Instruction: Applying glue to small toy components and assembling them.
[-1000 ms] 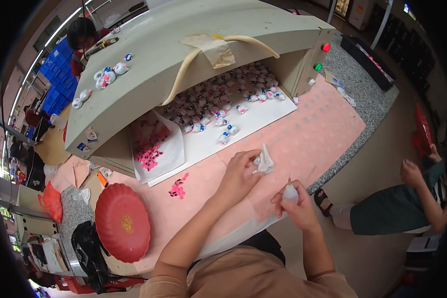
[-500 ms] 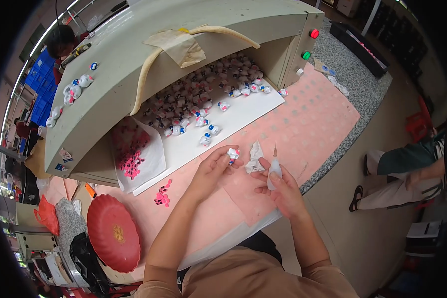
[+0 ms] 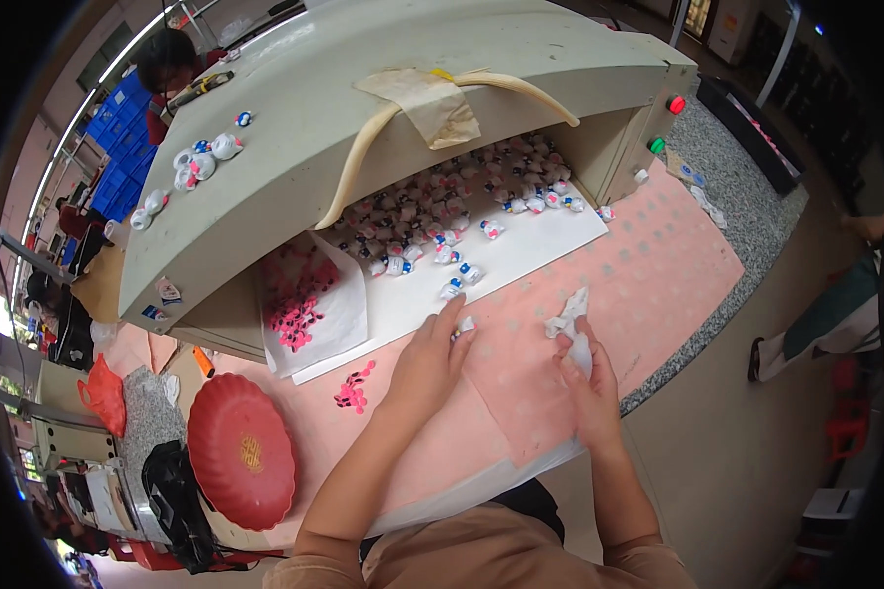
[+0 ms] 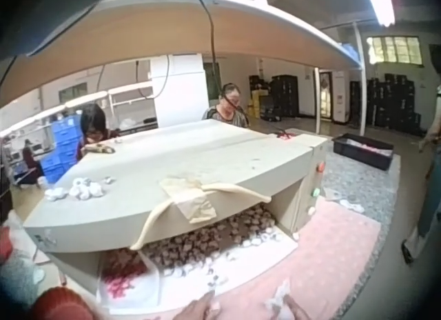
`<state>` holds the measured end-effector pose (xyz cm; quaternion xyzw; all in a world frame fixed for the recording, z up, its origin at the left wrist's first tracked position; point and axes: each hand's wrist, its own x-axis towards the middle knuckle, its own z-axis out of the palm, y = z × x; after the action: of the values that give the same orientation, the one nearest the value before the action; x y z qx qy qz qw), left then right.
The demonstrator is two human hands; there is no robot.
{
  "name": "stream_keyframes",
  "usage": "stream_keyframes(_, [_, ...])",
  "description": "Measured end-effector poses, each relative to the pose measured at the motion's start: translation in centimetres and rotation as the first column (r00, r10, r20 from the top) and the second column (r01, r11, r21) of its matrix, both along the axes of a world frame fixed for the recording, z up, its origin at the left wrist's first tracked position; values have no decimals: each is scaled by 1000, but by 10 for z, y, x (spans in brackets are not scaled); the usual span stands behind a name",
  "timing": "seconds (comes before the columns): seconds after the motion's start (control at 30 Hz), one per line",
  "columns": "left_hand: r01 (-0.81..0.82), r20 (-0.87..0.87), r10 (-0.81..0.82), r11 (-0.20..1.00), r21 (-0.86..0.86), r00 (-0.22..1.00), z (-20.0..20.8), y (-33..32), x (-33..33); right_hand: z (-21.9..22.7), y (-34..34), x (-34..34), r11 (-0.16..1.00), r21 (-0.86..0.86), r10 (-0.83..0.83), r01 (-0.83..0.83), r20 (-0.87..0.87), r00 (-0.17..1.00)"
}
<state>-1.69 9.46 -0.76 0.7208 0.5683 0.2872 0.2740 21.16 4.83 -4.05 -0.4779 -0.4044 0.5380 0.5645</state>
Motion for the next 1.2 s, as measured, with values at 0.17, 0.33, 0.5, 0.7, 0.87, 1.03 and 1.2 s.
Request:
stream_keyframes(0.17, [-12, -92, 26, 987, 158, 995, 15, 1, -28, 9, -6, -19, 987, 152, -75, 57, 118, 990])
stream_keyframes(0.33, [178, -50, -172, 969, 171, 984, 5, -13, -40, 21, 7, -69, 896, -62, 434, -439, -76, 898])
stream_keyframes(0.5, [-127, -6, 139, 923, 363, 990, 19, -23, -88, 16, 55, -76, 927, -39, 369, -373, 279, 887])
stream_keyframes(0.7, [-441, -61, 487, 831, 340, 871, 23, -27, -136, 22, 43, -102, 988, 122, 69, -94, 191, 979])
stream_keyframes(0.87, [-396, -77, 450, 846, 357, 890, 14, -73, -119, 1, 17, -122, 946, 124, 265, -301, 240, 934])
stream_keyframes(1.03, [-403, -224, 483, 856, 324, 846, -6, -89, -110, 13, 26, -148, 855, 114, 432, -507, 387, 815])
stream_keyframes(1.2, [-217, -153, 272, 928, 305, 950, -21, -78, -105, 10, 36, -153, 889, 109, 409, -446, 254, 877])
